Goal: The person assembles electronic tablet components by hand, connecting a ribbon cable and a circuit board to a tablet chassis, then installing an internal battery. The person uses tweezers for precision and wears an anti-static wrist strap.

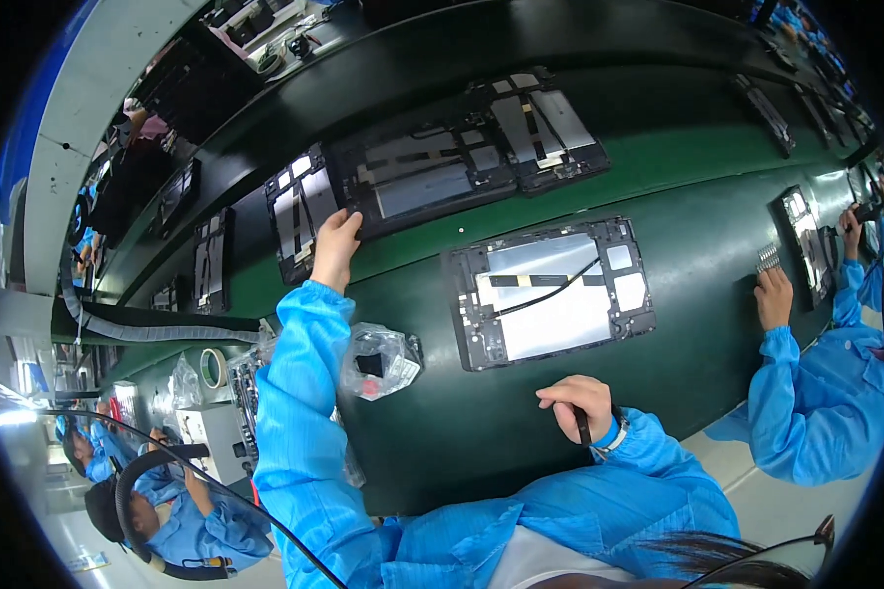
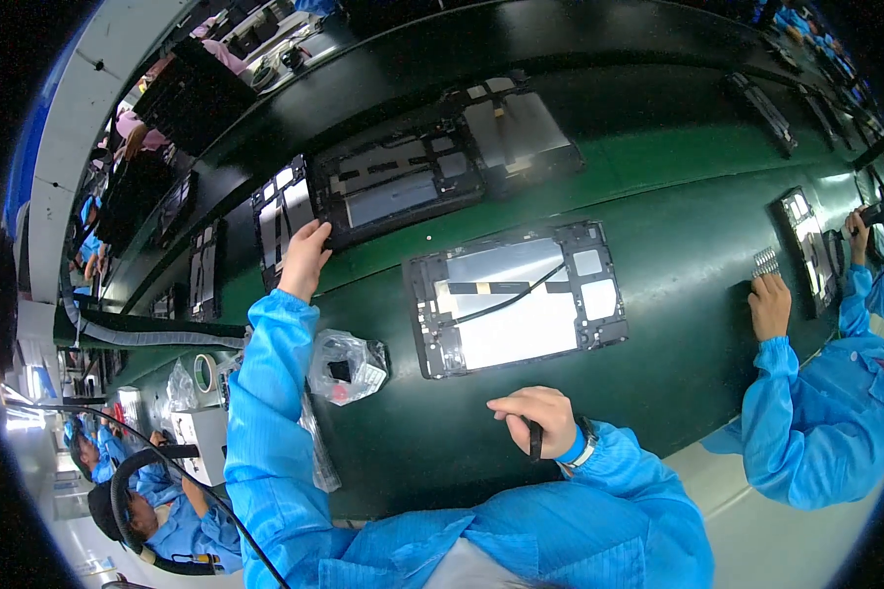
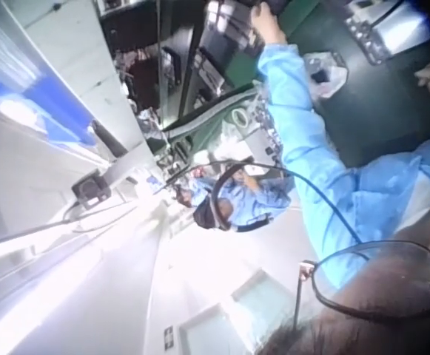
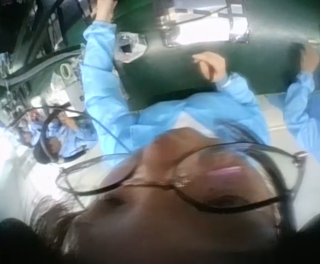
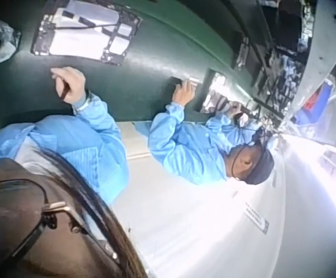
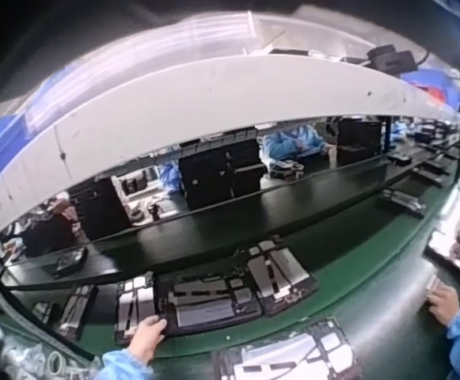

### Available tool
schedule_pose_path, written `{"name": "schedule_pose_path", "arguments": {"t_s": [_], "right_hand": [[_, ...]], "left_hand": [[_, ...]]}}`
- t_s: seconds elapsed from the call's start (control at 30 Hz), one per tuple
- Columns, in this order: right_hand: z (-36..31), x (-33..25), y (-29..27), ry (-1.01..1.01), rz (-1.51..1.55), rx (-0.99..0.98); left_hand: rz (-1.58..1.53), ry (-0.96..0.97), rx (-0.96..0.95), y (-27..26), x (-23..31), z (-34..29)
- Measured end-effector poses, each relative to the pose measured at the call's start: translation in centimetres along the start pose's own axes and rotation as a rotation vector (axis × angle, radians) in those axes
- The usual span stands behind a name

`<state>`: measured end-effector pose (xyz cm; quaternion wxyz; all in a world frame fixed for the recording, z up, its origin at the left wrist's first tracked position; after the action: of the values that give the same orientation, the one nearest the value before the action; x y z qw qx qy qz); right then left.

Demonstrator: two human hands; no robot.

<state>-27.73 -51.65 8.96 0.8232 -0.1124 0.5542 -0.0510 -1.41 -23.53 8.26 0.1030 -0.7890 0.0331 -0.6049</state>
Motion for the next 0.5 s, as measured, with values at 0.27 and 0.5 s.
{"name": "schedule_pose_path", "arguments": {"t_s": [0.27, 0.5], "right_hand": [[0.1, 0.0, 0.2, 0.011, 0.003, -0.025], [0.0, 0.2, 0.1, 0.014, 0.016, -0.013]], "left_hand": [[0.001, -0.093, -0.114, -0.1, -0.2, -0.7], [-0.872, -0.530, 0.289, -4.8, -3.5, -1.7]]}}
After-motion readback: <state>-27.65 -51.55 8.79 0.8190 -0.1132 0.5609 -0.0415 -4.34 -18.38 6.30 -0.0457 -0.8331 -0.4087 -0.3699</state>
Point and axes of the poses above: each hand's wrist, its own z-axis towards the middle knuckle, its own y-axis out of the palm, x = y × z, the point moved 1 cm from there along z, towards the middle knuckle, and after that the axes turned 5 degrees about y, right-handed, at the moved point
